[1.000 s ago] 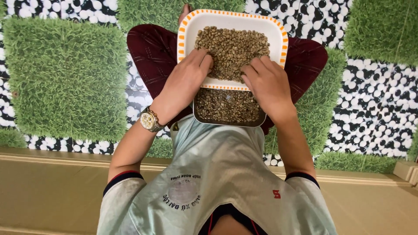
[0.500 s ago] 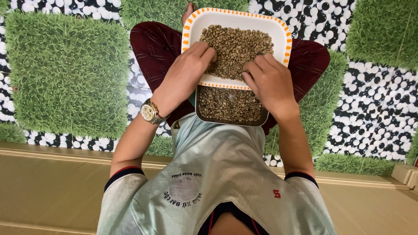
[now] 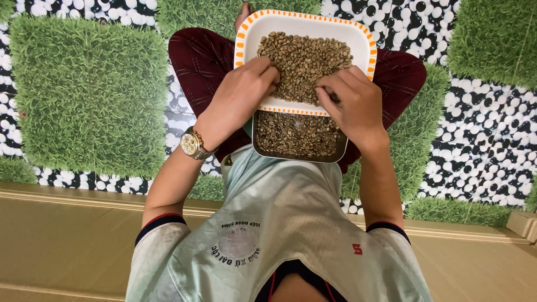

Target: The person sorts green coffee beans by hand, transferring them from a tray into a collection container in several passes.

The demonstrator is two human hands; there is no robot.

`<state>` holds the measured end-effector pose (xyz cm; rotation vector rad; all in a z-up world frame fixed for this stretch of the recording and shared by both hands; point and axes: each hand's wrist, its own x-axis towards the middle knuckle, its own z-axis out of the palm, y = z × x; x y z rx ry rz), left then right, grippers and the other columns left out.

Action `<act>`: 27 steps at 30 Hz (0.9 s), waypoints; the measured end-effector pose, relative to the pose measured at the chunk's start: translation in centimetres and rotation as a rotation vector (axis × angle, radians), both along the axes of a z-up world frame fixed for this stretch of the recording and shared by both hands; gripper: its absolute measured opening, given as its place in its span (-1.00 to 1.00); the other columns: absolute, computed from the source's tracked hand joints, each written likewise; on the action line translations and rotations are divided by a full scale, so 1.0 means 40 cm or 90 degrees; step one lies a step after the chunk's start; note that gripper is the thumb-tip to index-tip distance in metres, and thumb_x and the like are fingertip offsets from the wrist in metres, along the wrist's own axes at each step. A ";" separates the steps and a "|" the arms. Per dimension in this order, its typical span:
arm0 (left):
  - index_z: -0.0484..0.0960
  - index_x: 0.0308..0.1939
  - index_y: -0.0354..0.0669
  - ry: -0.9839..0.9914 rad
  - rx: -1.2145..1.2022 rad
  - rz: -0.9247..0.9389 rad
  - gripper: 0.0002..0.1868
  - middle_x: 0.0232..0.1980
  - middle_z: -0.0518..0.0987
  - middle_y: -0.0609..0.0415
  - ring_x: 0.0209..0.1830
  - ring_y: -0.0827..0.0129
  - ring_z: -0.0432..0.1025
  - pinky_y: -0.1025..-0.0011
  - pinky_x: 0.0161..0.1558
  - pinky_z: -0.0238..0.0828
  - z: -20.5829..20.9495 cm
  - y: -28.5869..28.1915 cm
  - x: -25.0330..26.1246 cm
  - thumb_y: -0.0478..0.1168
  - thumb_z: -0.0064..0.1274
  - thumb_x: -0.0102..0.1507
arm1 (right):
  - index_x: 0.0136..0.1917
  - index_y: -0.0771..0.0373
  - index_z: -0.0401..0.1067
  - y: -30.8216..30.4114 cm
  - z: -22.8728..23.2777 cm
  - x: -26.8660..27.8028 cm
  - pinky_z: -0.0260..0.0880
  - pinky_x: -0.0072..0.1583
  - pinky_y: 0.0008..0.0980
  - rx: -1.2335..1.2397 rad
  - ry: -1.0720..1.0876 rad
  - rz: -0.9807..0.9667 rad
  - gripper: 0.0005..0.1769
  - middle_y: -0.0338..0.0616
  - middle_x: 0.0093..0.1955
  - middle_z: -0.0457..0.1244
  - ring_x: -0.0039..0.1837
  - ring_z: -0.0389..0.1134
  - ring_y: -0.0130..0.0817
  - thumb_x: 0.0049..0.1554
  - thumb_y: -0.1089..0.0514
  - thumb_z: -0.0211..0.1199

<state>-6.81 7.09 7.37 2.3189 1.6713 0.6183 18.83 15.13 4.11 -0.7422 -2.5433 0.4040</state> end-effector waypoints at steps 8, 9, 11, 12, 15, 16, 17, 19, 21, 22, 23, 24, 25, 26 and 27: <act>0.65 -0.22 -0.16 0.178 0.062 0.011 -0.90 -0.24 0.43 0.14 -0.23 0.33 0.46 0.42 -0.30 0.45 -0.070 0.008 0.013 -0.38 0.22 0.21 | 0.00 0.22 0.53 -0.031 0.029 0.008 0.46 -0.07 -0.23 -0.032 0.058 0.019 -0.95 -0.19 -0.24 0.26 -0.12 0.34 -0.17 0.32 0.32 0.31; 0.65 -0.22 -0.16 0.178 0.062 0.011 -0.90 -0.24 0.43 0.14 -0.23 0.33 0.46 0.42 -0.30 0.45 -0.073 0.009 0.015 -0.38 0.22 0.21 | 0.00 0.22 0.53 -0.031 0.036 0.007 0.46 -0.07 -0.23 -0.032 0.058 0.019 -0.95 -0.19 -0.24 0.26 -0.12 0.34 -0.17 0.32 0.32 0.31; 0.64 -0.25 -0.14 0.220 0.087 0.009 -0.89 -0.24 0.39 0.16 -0.25 0.36 0.43 0.46 -0.33 0.42 -0.080 0.011 0.019 -0.39 0.23 0.20 | 0.00 0.24 0.54 -0.034 0.047 0.006 0.46 -0.07 -0.23 -0.027 0.062 0.023 -0.97 -0.18 -0.24 0.27 -0.12 0.35 -0.16 0.30 0.33 0.33; 0.64 -0.25 -0.14 0.220 0.086 0.008 -0.89 -0.24 0.39 0.16 -0.25 0.36 0.43 0.46 -0.33 0.42 -0.082 0.012 0.020 -0.39 0.23 0.20 | 0.00 0.24 0.54 -0.034 0.050 0.007 0.46 -0.07 -0.23 -0.027 0.062 0.022 -0.97 -0.18 -0.24 0.27 -0.12 0.35 -0.16 0.30 0.33 0.33; 0.61 -0.30 -0.10 0.241 0.119 -0.005 -0.94 -0.26 0.34 0.20 -0.28 0.38 0.37 0.48 -0.40 0.30 -0.085 0.016 0.022 -0.34 0.16 0.26 | -0.02 0.28 0.53 -0.033 0.052 0.010 0.46 -0.07 -0.21 -0.020 0.063 0.030 -0.95 -0.15 -0.26 0.26 -0.13 0.34 -0.15 0.29 0.37 0.34; 0.61 -0.30 -0.09 0.248 0.126 -0.009 -0.94 -0.26 0.35 0.21 -0.27 0.40 0.38 0.49 -0.40 0.30 -0.084 0.016 0.022 -0.33 0.15 0.26 | -0.01 0.28 0.53 -0.031 0.049 0.012 0.46 -0.07 -0.21 -0.020 0.066 0.033 -0.95 -0.14 -0.26 0.26 -0.13 0.34 -0.14 0.29 0.37 0.34; 0.61 -0.30 -0.07 0.254 0.134 -0.012 -0.94 -0.26 0.37 0.21 -0.26 0.41 0.38 0.49 -0.40 0.30 -0.083 0.016 0.022 -0.32 0.15 0.26 | -0.01 0.29 0.53 -0.030 0.047 0.014 0.46 -0.07 -0.21 -0.019 0.068 0.036 -0.95 -0.14 -0.26 0.25 -0.14 0.34 -0.14 0.29 0.37 0.34; 0.61 -0.29 -0.05 0.253 0.135 -0.017 -0.94 -0.26 0.36 0.22 -0.26 0.42 0.38 0.50 -0.40 0.29 -0.087 0.017 0.021 -0.31 0.13 0.28 | -0.01 0.29 0.53 -0.028 0.041 0.018 0.46 -0.07 -0.21 -0.019 0.067 0.038 -0.95 -0.14 -0.26 0.26 -0.13 0.34 -0.14 0.28 0.37 0.34; 0.61 -0.29 -0.03 0.252 0.137 -0.022 -0.93 -0.26 0.36 0.23 -0.26 0.43 0.37 0.50 -0.40 0.29 -0.088 0.018 0.019 -0.30 0.12 0.29 | 0.00 0.28 0.53 -0.028 0.044 0.019 0.47 -0.07 -0.21 -0.018 0.067 0.039 -0.95 -0.13 -0.26 0.26 -0.13 0.35 -0.14 0.28 0.37 0.35; 0.60 -0.29 -0.04 0.254 0.144 -0.023 -0.92 -0.26 0.37 0.23 -0.26 0.44 0.38 0.52 -0.40 0.29 -0.088 0.018 0.018 -0.31 0.10 0.30 | 0.00 0.29 0.53 -0.029 0.049 0.018 0.47 -0.07 -0.20 -0.023 0.069 0.040 -0.94 -0.14 -0.25 0.26 -0.13 0.35 -0.14 0.28 0.38 0.34; 0.59 -0.30 -0.06 0.255 0.151 -0.024 -0.91 -0.26 0.38 0.23 -0.26 0.44 0.39 0.53 -0.40 0.30 -0.089 0.019 0.017 -0.32 0.09 0.30 | 0.01 0.29 0.53 -0.030 0.054 0.017 0.47 -0.06 -0.20 -0.028 0.071 0.042 -0.94 -0.14 -0.25 0.26 -0.12 0.35 -0.14 0.28 0.38 0.34; 0.59 -0.30 -0.06 0.255 0.150 -0.023 -0.91 -0.26 0.38 0.23 -0.26 0.44 0.39 0.53 -0.40 0.30 -0.085 0.019 0.012 -0.32 0.09 0.30 | 0.01 0.29 0.53 -0.030 0.049 0.018 0.47 -0.06 -0.20 -0.028 0.070 0.042 -0.94 -0.14 -0.25 0.26 -0.12 0.35 -0.14 0.28 0.38 0.34; 0.61 -0.28 -0.08 0.237 0.116 -0.025 -0.93 -0.27 0.40 0.22 -0.26 0.42 0.41 0.53 -0.39 0.34 -0.081 0.020 0.007 -0.34 0.10 0.29 | 0.00 0.29 0.53 -0.030 0.044 0.020 0.46 -0.07 -0.20 -0.036 0.073 0.037 -0.93 -0.13 -0.25 0.26 -0.12 0.35 -0.14 0.27 0.39 0.35; 0.62 -0.27 -0.10 0.219 0.081 -0.027 -0.94 -0.27 0.42 0.21 -0.26 0.41 0.43 0.54 -0.38 0.38 -0.076 0.020 0.001 -0.36 0.11 0.27 | 0.00 0.29 0.53 -0.030 0.039 0.021 0.46 -0.08 -0.21 -0.044 0.076 0.031 -0.92 -0.13 -0.25 0.26 -0.12 0.35 -0.14 0.26 0.40 0.35; 0.62 -0.27 -0.10 0.219 0.081 -0.027 -0.94 -0.27 0.42 0.21 -0.26 0.41 0.43 0.54 -0.38 0.38 -0.054 0.015 0.000 -0.36 0.11 0.27 | 0.00 0.29 0.53 -0.033 0.038 0.017 0.46 -0.08 -0.21 -0.044 0.076 0.032 -0.92 -0.13 -0.25 0.26 -0.12 0.35 -0.14 0.26 0.40 0.35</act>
